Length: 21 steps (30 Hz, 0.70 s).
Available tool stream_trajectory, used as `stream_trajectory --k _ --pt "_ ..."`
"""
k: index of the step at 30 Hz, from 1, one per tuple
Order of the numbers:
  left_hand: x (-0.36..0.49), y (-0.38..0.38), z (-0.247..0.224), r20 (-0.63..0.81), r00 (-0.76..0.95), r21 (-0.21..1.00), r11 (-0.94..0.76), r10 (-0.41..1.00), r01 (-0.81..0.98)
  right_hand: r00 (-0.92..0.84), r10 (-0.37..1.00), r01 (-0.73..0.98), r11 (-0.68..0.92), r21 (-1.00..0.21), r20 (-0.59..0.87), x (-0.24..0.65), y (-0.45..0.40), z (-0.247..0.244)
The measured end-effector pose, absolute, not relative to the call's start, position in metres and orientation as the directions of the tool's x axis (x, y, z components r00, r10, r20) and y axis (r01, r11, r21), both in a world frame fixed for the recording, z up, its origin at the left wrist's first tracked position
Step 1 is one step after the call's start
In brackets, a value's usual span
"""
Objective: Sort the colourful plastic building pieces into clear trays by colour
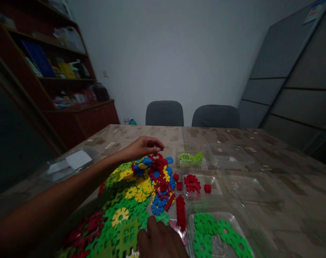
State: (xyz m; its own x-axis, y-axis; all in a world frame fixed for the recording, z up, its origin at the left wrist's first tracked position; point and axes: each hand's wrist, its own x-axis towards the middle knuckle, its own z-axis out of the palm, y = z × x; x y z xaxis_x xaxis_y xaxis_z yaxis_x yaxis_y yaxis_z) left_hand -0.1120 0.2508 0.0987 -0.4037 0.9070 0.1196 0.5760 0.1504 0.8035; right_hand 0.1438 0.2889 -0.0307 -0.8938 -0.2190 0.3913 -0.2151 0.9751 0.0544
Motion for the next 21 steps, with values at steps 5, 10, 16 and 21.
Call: stream_trajectory --k 5,10,16,21 --pt "-0.125 0.163 0.087 0.105 -0.427 0.640 0.268 0.898 0.720 -0.900 -0.211 -0.214 0.976 0.035 0.383 0.143 0.289 -0.035" --pt "-0.115 0.111 0.063 -0.038 -0.412 0.521 0.369 0.911 0.769 -0.899 -0.222 -0.214 0.975 0.062 0.378 0.141 0.290 -0.040" --pt "-0.100 0.100 0.045 -0.038 -0.355 0.543 0.318 0.934 0.777 -0.896 -0.226 -0.245 0.969 -0.001 0.382 0.139 0.292 -0.040" --pt "-0.086 0.112 0.044 0.091 -0.160 0.743 0.040 0.983 0.668 -0.905 -0.220 -0.222 0.974 0.039 0.364 0.139 0.291 -0.034"
